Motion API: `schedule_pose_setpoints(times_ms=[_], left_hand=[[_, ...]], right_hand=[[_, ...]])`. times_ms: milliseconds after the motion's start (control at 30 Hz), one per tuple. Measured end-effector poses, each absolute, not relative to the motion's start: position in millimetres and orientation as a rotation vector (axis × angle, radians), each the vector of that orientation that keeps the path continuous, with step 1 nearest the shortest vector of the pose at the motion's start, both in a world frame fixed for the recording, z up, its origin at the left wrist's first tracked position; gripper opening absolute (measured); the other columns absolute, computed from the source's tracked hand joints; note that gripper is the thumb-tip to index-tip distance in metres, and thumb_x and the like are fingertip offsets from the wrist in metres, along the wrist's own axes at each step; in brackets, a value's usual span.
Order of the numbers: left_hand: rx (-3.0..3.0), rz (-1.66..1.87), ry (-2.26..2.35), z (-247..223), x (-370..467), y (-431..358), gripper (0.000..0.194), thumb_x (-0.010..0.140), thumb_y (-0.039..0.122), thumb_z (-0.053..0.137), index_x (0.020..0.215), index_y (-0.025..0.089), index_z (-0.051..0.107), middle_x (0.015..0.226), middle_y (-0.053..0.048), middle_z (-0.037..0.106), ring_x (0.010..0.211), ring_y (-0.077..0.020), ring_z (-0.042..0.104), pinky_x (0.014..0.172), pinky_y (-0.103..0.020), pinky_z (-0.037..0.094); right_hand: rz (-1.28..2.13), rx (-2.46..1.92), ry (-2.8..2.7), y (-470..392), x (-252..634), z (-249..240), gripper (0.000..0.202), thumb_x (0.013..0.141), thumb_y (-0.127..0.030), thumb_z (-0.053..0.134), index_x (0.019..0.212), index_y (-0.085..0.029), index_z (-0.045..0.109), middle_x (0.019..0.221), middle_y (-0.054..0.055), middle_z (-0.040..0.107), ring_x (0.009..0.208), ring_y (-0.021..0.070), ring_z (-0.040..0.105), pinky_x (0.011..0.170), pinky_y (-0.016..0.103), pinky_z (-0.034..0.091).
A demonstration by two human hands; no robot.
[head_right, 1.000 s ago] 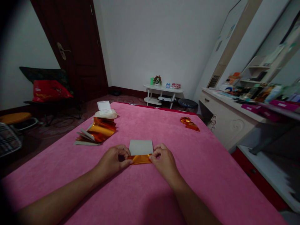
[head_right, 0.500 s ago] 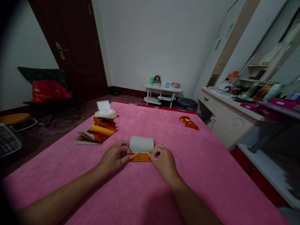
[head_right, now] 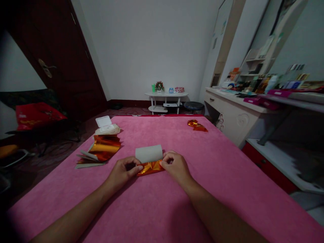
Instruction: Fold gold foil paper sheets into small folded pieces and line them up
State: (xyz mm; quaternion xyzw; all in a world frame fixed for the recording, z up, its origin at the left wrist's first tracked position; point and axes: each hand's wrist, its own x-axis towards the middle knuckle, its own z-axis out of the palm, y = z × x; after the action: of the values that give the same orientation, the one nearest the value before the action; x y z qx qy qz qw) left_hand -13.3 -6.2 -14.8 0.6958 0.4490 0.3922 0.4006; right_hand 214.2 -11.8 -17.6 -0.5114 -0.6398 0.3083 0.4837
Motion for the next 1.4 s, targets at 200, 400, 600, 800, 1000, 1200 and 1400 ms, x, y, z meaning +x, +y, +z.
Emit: schedule_pose_setpoints(times_ms=[200,400,600,800,1000,1200,1400], left_hand=[[1.686,1.127,1.039,-12,-13,-6,0.017,0.075,0.029,0.066,0.069,0.014,0.061,0.064,0.0,0.058,0.058,-0.0105,0.053,0.054,-0.02,0.041],[1.503,1.105,0.995,-9,-12,-6,0.022,0.07,0.034,0.072,0.072,0.014,0.063,0.063,0.0,0.061,0.055,-0.0102,0.054,0.053,-0.02,0.041],[1.405,1.045,1.041,-1,-10,-8,0.032,0.062,0.043,0.076,0.066,0.012,0.068,0.057,-0.003,0.064,0.05,-0.0117,0.055,0.048,-0.021,0.042],[1.432,1.108,1.041,-1,-10,-10,0.028,0.062,0.039,0.077,0.066,0.013,0.068,0.058,-0.002,0.064,0.052,-0.0117,0.055,0.051,-0.022,0.043],[1.501,1.094,0.996,-2,-8,-11,0.021,0.064,0.032,0.076,0.062,0.013,0.067,0.061,0.001,0.061,0.056,-0.0098,0.052,0.055,-0.021,0.042],[1.661,1.14,1.05,-2,-10,-10,0.029,0.077,0.032,0.066,0.055,0.014,0.064,0.063,-0.002,0.061,0.061,-0.0121,0.055,0.056,-0.022,0.042],[1.571,1.194,1.058,2,-11,-11,0.024,0.073,0.031,0.069,0.055,0.015,0.068,0.079,-0.005,0.07,0.073,-0.016,0.062,0.064,-0.023,0.047]], right_hand=[[1.004,-1.19,-1.414,-12,212,-13,0.023,0.069,-0.036,0.067,0.061,-0.017,0.056,0.062,-0.001,0.061,0.057,0.0127,0.056,0.056,0.024,0.043],[0.969,-1.196,-1.351,-18,206,-6,0.022,0.068,-0.035,0.069,0.063,-0.018,0.056,0.061,-0.002,0.059,0.055,0.012,0.054,0.053,0.023,0.041],[0.967,-1.087,-1.416,-20,205,-2,0.022,0.072,-0.04,0.068,0.071,-0.019,0.063,0.07,0.001,0.064,0.066,0.0153,0.059,0.062,0.026,0.046],[1.02,-0.997,-1.484,-21,205,-4,0.019,0.072,-0.036,0.069,0.066,-0.019,0.062,0.077,0.002,0.066,0.073,0.0173,0.06,0.068,0.028,0.047],[1.014,-1.059,-1.392,-17,208,-9,0.018,0.07,-0.034,0.071,0.068,-0.018,0.063,0.07,0.001,0.062,0.065,0.0152,0.056,0.062,0.026,0.044],[0.981,-1.029,-1.389,-17,210,-4,0.026,0.076,-0.039,0.066,0.063,-0.017,0.066,0.093,0.007,0.064,0.085,0.0194,0.059,0.068,0.027,0.046],[1.037,-1.031,-1.287,-15,208,-8,0.019,0.069,-0.032,0.073,0.061,-0.017,0.066,0.077,0.003,0.063,0.075,0.0167,0.057,0.068,0.027,0.043]])
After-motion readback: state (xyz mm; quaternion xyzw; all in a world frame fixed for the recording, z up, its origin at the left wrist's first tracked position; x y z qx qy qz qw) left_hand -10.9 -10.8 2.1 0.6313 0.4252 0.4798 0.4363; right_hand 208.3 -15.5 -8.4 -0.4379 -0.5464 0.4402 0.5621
